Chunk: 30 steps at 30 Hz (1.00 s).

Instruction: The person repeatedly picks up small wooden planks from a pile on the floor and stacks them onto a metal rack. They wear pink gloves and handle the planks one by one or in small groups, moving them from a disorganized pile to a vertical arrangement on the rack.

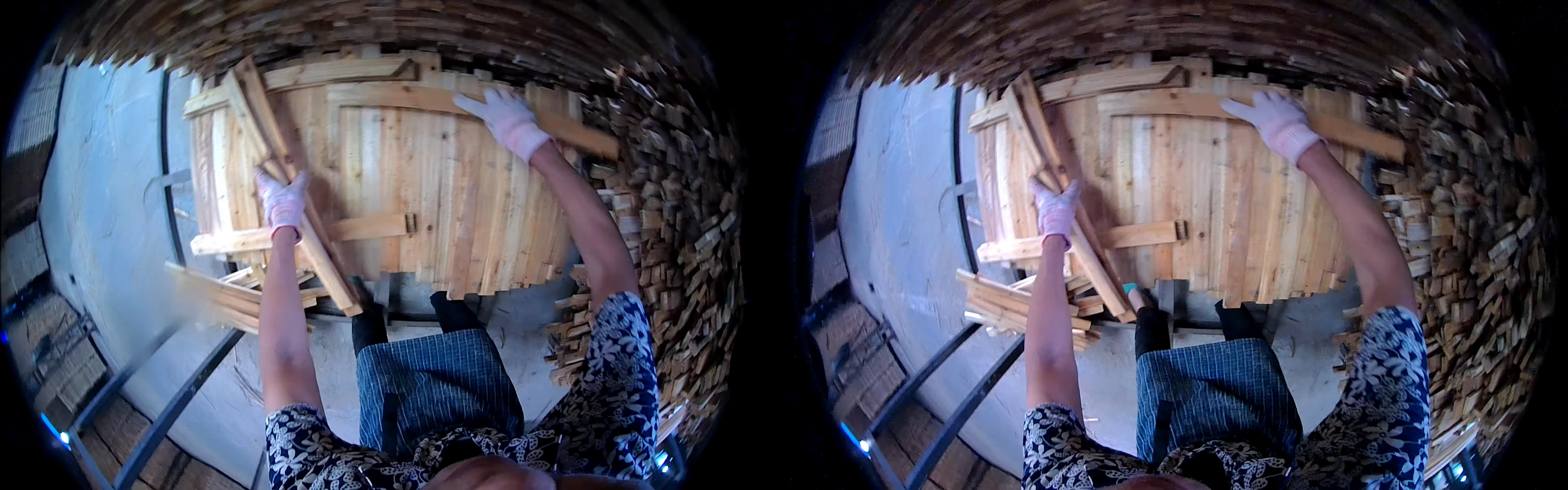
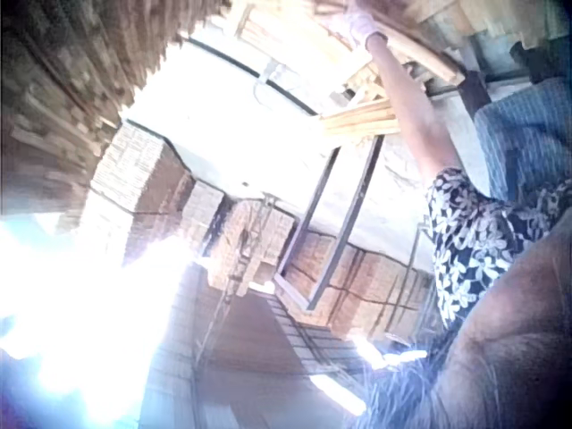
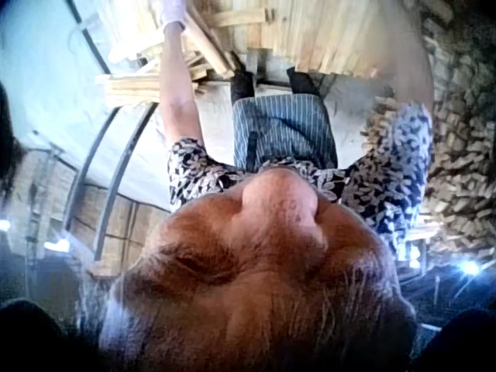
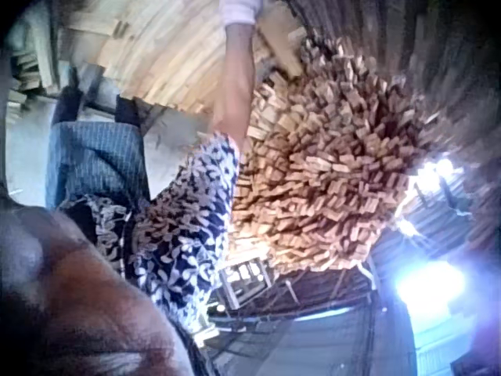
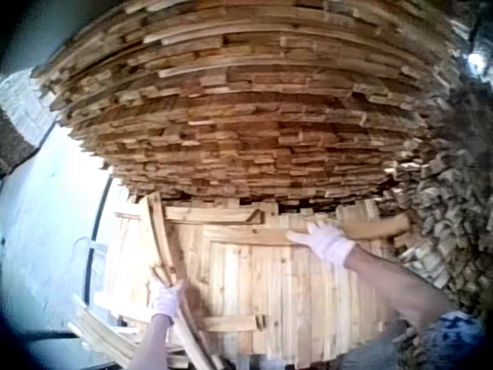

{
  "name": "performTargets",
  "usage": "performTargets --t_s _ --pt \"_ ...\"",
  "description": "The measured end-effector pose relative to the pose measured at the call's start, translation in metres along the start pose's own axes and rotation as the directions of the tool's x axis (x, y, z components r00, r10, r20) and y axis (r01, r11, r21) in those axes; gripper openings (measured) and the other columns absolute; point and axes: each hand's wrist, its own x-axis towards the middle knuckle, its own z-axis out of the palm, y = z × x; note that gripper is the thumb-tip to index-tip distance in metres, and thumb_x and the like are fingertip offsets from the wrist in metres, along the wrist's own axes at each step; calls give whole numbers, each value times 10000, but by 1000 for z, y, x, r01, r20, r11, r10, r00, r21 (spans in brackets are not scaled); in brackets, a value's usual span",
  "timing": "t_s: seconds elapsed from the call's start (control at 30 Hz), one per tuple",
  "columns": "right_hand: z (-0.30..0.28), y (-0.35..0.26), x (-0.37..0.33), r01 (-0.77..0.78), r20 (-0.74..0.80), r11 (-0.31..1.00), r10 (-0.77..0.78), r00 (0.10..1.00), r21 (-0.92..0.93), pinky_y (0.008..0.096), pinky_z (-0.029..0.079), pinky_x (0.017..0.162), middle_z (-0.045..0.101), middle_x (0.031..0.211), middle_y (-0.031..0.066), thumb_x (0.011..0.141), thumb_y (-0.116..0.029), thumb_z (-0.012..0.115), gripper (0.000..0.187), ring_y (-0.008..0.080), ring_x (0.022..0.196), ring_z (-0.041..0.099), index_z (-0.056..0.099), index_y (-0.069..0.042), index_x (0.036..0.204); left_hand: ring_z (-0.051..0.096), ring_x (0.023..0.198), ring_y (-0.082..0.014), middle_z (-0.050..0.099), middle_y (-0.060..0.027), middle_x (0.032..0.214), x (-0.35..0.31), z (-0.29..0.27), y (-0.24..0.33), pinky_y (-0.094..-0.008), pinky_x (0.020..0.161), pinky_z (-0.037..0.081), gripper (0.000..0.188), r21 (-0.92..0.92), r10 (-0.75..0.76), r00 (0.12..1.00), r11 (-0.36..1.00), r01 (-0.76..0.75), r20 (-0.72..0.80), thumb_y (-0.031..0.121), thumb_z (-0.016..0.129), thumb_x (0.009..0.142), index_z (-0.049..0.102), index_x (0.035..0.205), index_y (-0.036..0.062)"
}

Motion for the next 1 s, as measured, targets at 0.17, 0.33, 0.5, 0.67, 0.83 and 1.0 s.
performTargets --t_s 0.17,0.33,0.5,0.67,0.83,1.0 --pt "25 -1 44 -73 -17 994 74 997 81 526 396 1061 539 1338 189 911 44 388 819 390 1206 535 322 -452 1559 257 1509 -363 250 -283 1615 -9 14 4 -360 1230 224 1005 54 75 986 996 -67 -150 250 730 828 138 1550 -124" --pt "31 19 31 -147 79 988 143 987 46 536 335 1153 453 1455 188 966 53 360 802 416 1340 458 289 -482 1559 629 1034 -297 592 -198 1231 -63 -19 38 -387 910 522 841 -408 -40 989 908 95 140 220 698 849 264 1525 -29" --pt "12 -2 50 -52 148 979 22 989 199 530 346 1165 395 1536 194 968 60 368 804 421 1402 412 304 -491 1550 635 961 -251 610 -78 1045 -225 -40 38 -481 928 538 671 -855 -94 917 334 396 388 242 733 896 392 1458 105" --pt "77 16 53 19 -242 984 25 970 179 515 356 1161 496 1421 176 1003 -2 305 735 429 1324 477 340 -516 1526 586 1156 -227 590 -41 1232 -357 29 -8 -479 1041 495 601 -565 -181 543 -99 819 820 129 814 842 508 1357 176" --pt "28 -3 50 -90 32 960 85 996 265 546 250 1193 426 1501 251 957 -113 461 666 458 1421 353 376 -405 1550 632 1132 -302 623 -135 1186 -468 129 -85 -530 983 557 393 -348 -152 313 -421 838 938 179 775 894 565 1205 61" --pt "24 -16 53 -153 108 950 127 986 273 559 303 1132 484 1411 240 927 8 392 760 446 1341 432 364 -421 1554 630 1111 -337 641 -144 1172 -400 201 -47 -506 980 541 269 -365 -6 416 -488 792 910 148 723 897 598 1096 16"
